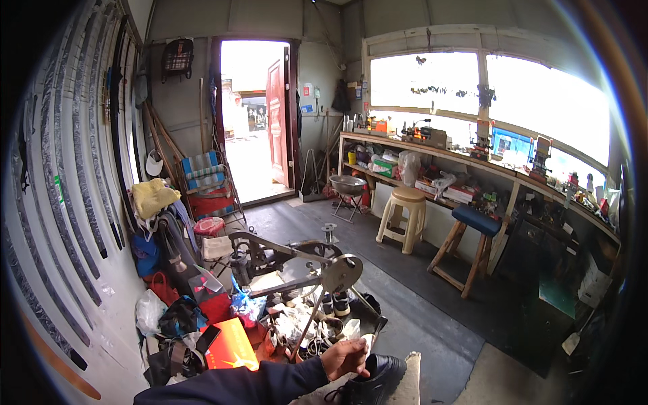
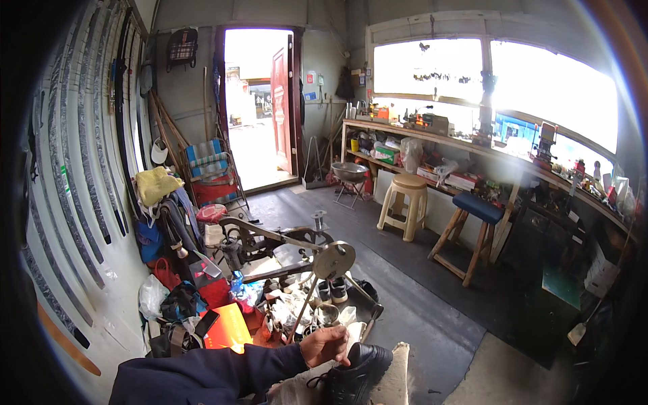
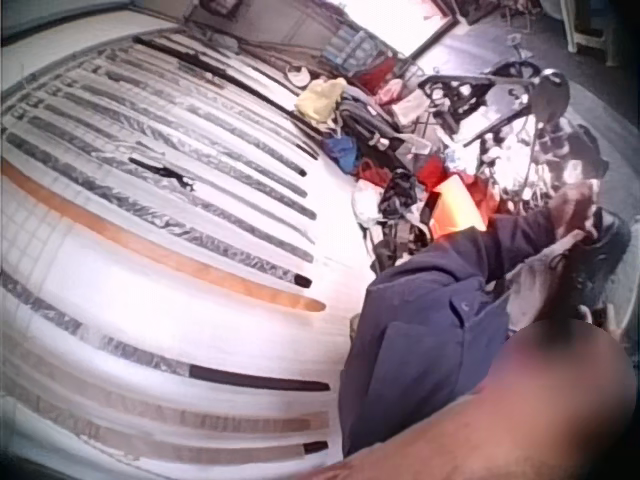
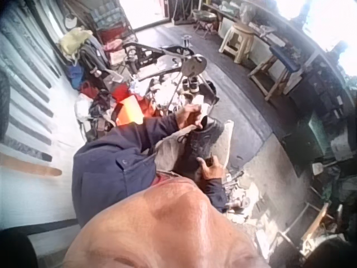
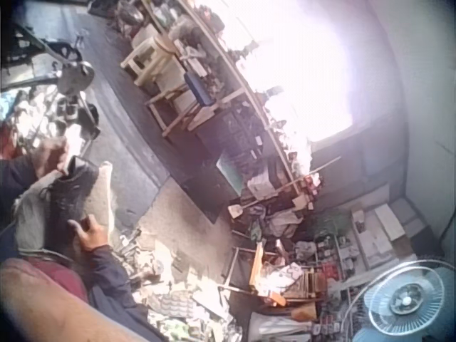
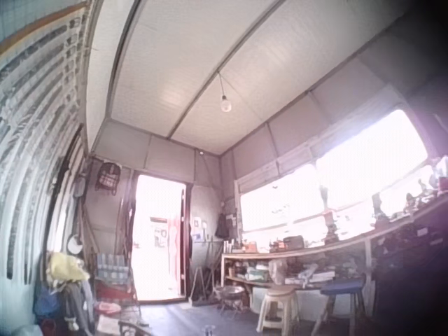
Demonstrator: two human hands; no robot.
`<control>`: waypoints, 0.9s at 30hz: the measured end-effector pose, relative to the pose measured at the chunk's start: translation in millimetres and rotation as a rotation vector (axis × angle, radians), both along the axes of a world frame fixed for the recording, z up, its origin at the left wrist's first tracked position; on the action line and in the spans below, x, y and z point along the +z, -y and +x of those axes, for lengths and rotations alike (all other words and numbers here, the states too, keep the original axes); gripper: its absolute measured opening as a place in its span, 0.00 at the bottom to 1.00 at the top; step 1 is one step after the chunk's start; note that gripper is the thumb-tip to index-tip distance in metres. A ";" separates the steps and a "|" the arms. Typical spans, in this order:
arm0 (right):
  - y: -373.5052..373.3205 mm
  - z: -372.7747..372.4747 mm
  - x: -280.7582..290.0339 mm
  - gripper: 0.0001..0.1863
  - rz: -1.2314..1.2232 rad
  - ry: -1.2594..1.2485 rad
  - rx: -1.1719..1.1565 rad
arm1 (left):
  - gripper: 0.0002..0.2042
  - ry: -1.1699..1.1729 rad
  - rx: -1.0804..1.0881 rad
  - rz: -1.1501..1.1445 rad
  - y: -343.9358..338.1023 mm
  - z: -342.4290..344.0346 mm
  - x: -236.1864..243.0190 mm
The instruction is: The person stitches the sole of a black shoe using a curved needle and thread. They repeatedly pull the needle through the sole, tighten the thread, and reposition the shoe on a padded work surface.
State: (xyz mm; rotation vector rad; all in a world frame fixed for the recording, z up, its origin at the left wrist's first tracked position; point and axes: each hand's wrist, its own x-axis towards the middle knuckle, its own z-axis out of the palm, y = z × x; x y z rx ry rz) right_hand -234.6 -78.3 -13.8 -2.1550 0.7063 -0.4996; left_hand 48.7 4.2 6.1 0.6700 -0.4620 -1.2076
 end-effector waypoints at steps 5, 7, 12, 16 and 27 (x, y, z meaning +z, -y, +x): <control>7.6 1.4 -3.1 0.23 -0.148 0.011 0.064 | 0.12 0.106 0.101 0.120 12.4 -2.6 11.8; 7.9 1.0 -5.1 0.31 -0.052 -0.062 -0.055 | 0.12 0.112 0.135 0.178 16.4 -0.7 10.0; 8.3 -0.8 -11.6 0.29 -0.061 -0.041 -0.017 | 0.13 0.153 0.251 0.226 28.0 18.3 1.6; 5.2 1.0 -11.3 0.28 -0.022 -0.017 -0.041 | 0.14 0.156 0.328 0.230 41.4 39.7 0.0; -5.2 1.4 -11.8 0.29 0.067 0.021 -0.132 | 0.16 0.107 0.383 0.217 51.7 62.3 -15.9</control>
